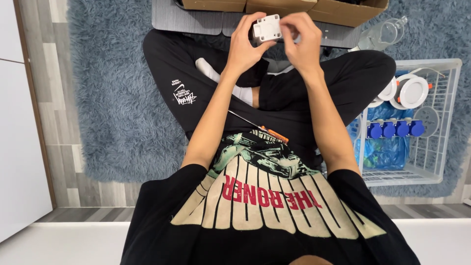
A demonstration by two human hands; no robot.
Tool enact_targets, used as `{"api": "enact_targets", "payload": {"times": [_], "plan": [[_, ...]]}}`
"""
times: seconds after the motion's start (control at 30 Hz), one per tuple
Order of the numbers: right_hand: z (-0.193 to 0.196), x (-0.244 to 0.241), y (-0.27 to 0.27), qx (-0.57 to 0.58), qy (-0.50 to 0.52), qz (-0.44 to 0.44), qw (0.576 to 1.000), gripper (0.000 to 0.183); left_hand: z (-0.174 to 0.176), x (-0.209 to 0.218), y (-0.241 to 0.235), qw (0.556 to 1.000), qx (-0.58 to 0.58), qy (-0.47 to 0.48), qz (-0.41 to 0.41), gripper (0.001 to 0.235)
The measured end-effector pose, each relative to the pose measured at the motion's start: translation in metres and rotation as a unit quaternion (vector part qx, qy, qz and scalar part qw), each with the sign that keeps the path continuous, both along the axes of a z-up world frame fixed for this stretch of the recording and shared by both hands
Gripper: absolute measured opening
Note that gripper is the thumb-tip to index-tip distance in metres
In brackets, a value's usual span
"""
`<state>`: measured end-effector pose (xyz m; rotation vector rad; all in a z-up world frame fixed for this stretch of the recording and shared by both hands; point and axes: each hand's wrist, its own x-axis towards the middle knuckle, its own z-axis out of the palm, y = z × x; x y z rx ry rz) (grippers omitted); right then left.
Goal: Assembling electrical components by prying housings with a screwdriver and fitting inserts into them
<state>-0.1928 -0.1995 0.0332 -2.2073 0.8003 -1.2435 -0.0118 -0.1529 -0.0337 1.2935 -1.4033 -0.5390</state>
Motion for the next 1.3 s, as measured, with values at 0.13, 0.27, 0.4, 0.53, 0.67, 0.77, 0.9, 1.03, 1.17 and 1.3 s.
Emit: {"api": "enact_targets", "payload": {"times": [0.13,0.27,0.4,0.53,0.67,0.77,0.9,1.03,1.17,1.3], "plan": [[-0.001,0.024,-0.014,-0.055,0.043,0.033,0.997,0.019,0.0,0.001,-0.003,1.0,-0.003,-0.005,0.004,0.067],[-0.009,0.04,-0.017,-0.055,0.071,-0.002,0.996,0.013,0.006,0.002,-0.002,1.0,-0.005,-0.005,0.011,0.066],[-0.003,0.043,-0.006,-0.044,0.096,-0.008,0.994,0.016,0.009,-0.001,0.006,1.0,-0.001,0.018,0.011,0.064],[0.005,0.044,-0.005,-0.046,0.11,-0.01,0.993,0.019,0.004,-0.001,0.003,1.0,-0.008,0.015,0.01,0.067],[-0.002,0.042,-0.011,-0.035,0.103,-0.004,0.994,0.015,0.001,-0.001,0.003,1.0,-0.013,0.017,0.009,0.066],[-0.006,0.041,-0.014,-0.032,0.094,-0.007,0.995,0.013,-0.002,0.0,0.001,1.0,-0.018,0.025,0.003,0.065],[-0.008,0.04,-0.015,-0.021,0.091,-0.011,0.996,0.014,-0.003,0.0,0.001,1.0,-0.009,0.02,0.005,0.067],[-0.005,0.041,-0.013,-0.008,0.084,-0.009,0.996,0.015,-0.004,0.0,0.001,1.0,-0.005,0.019,0.007,0.066],[-0.005,0.041,-0.014,-0.015,0.086,-0.002,0.996,0.015,-0.003,0.0,0.001,1.0,-0.015,0.017,0.007,0.066],[-0.004,0.042,-0.013,-0.009,0.094,-0.003,0.995,0.017,-0.003,0.0,0.001,1.0,-0.007,0.018,0.006,0.066]]}}
